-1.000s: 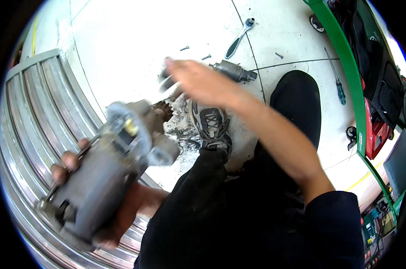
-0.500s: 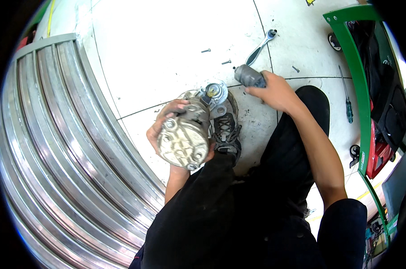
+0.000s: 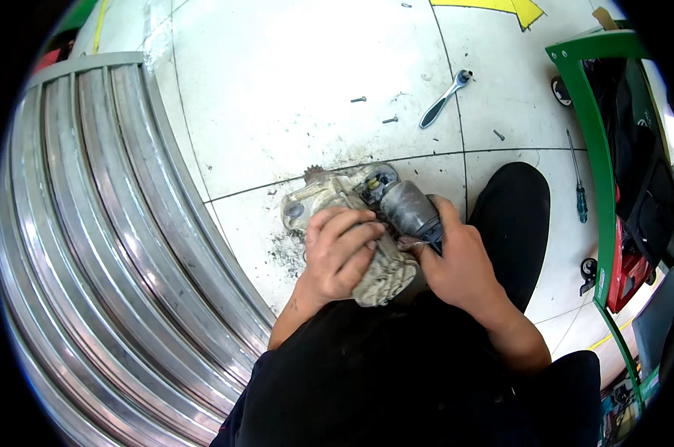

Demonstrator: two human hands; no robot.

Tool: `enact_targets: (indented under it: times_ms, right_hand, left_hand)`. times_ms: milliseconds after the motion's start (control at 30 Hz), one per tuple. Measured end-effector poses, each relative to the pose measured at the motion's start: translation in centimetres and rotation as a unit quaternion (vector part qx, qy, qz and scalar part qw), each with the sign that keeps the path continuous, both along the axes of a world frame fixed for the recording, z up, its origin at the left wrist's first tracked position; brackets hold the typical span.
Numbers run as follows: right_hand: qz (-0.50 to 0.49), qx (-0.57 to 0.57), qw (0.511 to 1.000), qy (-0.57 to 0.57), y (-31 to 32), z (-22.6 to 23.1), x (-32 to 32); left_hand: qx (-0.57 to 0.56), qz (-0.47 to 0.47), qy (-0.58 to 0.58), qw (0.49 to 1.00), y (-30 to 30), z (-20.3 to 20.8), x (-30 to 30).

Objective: The person sits on the floor and uses a wrench to loosen and remove bolts from a mechanical part. They then separate the part into two pieces and reassemble it by hand, inserting bolts back into place.

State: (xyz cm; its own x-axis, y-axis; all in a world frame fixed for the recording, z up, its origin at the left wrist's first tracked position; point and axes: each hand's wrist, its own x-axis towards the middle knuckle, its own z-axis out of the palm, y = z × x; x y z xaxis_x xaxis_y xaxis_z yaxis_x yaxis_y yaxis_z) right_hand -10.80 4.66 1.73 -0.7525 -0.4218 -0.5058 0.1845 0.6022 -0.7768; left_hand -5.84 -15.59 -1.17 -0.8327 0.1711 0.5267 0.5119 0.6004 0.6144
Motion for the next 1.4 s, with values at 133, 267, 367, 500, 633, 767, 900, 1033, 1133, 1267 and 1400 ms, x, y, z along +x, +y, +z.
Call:
enact_targets:
  times_ms: [133,267,367,500,633,767,900,1033,1133,1267,1400]
  right_hand:
    - [0.024,0.0,0.999,-0.03,-0.1,-0.1,0.0]
    - [0.008,-0.067,0.984,-0.162,0.6,-0.5,-1.2]
    - [-0.022,-0.14,0.956,-0.256,1.2,-1.8,-1.4]
    - [-0.003,-0.178,0.94,-0.292,1.6,-1.8,-2.4]
    - [0.008,-0.091,0.951,-0.296,0.4,-1.7,-3.2]
    - [0.208,0.021,0.976,-0.057,-0.5,-0.7,-5.2]
    - [0.231,0.039,0.966,0.105,-2.2,0.1,-7.2]
    - [0.212,-0.034,0.961,0.177,-3.4,-0.3,-6.9]
    - [0.202,-0.185,0.961,0.044,-2.4,-0.9,-7.7]
    - [0.211,-0.197,0.955,0.074,-1.0,-1.6,-6.6]
    - [0.185,-0.118,0.969,0.115,-1.0,-1.7,-5.7]
  left_hand:
    - [0.003,-0.032,0.013,0.999,-0.5,-0.3,0.1]
    - [-0.056,-0.079,0.01,0.995,-0.5,-0.3,0.4]
    - [-0.044,-0.101,0.014,0.994,-0.1,0.2,0.0]
    - [-0.043,-0.082,0.031,0.995,-0.3,-0.2,0.2]
    - [0.043,-0.051,-0.088,0.994,-0.9,-1.8,0.1]
    - [0.319,0.031,-0.168,0.932,-1.5,-4.3,2.0]
    - [0.383,0.024,-0.194,0.903,-2.4,-3.2,0.5]
    - [0.448,0.084,-0.233,0.859,-1.9,-3.0,0.9]
    - [0.461,0.07,-0.22,0.857,-1.3,-2.9,0.4]
    - [0.454,0.051,-0.224,0.861,-1.1,-3.6,0.5]
    - [0.469,0.063,-0.245,0.846,-1.1,-3.7,0.8]
